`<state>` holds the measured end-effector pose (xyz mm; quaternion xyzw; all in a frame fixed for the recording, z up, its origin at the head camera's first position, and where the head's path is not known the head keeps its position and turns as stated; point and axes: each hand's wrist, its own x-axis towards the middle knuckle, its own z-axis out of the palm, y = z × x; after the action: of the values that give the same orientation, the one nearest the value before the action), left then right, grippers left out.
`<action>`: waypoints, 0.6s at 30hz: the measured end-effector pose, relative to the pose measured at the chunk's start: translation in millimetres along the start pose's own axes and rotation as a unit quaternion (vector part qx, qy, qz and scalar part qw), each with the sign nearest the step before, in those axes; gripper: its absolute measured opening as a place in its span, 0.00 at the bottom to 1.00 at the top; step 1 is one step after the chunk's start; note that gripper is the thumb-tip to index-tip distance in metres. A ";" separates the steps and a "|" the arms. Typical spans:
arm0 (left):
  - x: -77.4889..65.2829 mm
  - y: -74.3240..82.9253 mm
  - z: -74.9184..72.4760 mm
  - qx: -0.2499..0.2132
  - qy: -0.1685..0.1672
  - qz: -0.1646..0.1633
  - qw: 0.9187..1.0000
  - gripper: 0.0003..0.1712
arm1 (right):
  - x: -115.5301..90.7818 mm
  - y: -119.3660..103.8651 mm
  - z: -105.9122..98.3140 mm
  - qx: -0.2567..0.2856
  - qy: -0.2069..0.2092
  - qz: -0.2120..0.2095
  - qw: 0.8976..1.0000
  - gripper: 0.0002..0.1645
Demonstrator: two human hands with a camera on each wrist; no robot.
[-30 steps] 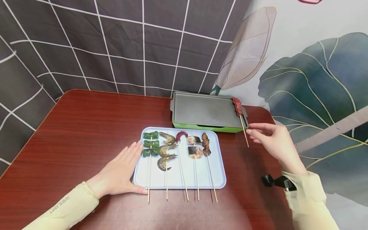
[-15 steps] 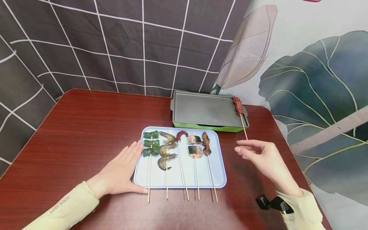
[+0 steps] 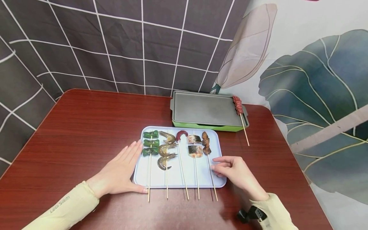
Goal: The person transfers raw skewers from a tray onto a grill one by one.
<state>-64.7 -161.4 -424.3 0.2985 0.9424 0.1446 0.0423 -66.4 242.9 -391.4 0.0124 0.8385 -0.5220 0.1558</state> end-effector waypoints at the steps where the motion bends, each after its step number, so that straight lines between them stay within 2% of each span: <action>1: 0.0 -0.3 0.3 0.000 -0.001 -0.001 1.000 0.81 | 1.8 0.8 2.0 0.004 0.000 0.001 1.000 0.23; 11: 0.3 -1.4 2.6 -0.003 0.000 -0.002 1.000 0.82 | 8.6 6.2 14.3 -0.034 0.003 -0.018 0.999 0.18; 18: -0.1 -1.3 2.4 -0.001 0.000 -0.002 1.000 0.82 | 8.3 8.5 16.9 0.003 0.017 -0.016 1.000 0.17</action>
<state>-64.9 -161.8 -427.0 0.2964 0.9429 0.1458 0.0432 -68.5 230.8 -407.9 0.0085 0.8393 -0.5271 0.1330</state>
